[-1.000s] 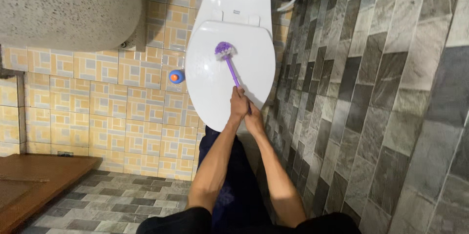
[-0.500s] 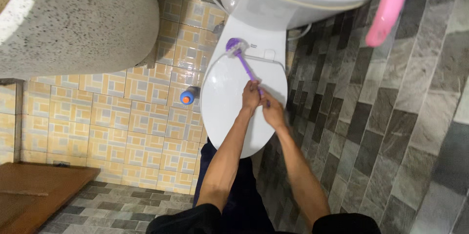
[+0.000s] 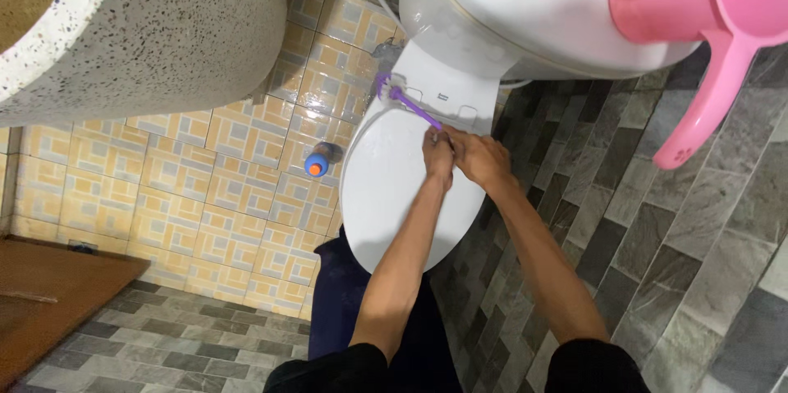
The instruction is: The person cleans the toilet seat and lid using a purple toilet brush and a handheld bidet sprayer. They scrub the surfaces and rinse them with water, then wipe the seat with their hand. Finally, they flush the toilet and place a pink scoop and a green basket on the tank.
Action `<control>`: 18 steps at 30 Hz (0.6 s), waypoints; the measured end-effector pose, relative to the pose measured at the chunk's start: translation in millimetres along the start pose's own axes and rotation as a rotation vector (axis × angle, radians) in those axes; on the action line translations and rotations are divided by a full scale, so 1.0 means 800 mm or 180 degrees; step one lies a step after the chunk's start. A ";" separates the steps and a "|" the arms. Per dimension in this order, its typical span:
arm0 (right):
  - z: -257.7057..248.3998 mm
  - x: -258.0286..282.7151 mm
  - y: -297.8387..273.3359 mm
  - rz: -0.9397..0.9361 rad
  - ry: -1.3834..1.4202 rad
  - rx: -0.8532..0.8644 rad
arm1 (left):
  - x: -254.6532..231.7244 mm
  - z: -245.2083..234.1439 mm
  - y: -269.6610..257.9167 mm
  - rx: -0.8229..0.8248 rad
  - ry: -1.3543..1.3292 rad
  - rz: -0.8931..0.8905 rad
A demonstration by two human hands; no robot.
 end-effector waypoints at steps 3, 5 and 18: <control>-0.003 -0.019 -0.021 0.0210 0.0041 0.0056 | 0.030 0.001 -0.020 -0.0120 -0.0020 -0.0051; 0.014 -0.007 -0.015 0.0028 -0.0052 0.0115 | 0.026 -0.003 -0.020 -0.0151 -0.0345 0.0105; 0.045 -0.001 -0.026 0.0411 0.0278 0.0303 | -0.005 -0.012 -0.044 0.0199 -0.0778 -0.0176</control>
Point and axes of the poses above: each hand's wrist, its own y-axis towards the middle knuckle, its own z-axis out of the palm, x = y × z, the point moved 8 cm from there along y, towards the middle knuckle, and after that the axes turned 3 degrees about z, right-handed, at the moved point
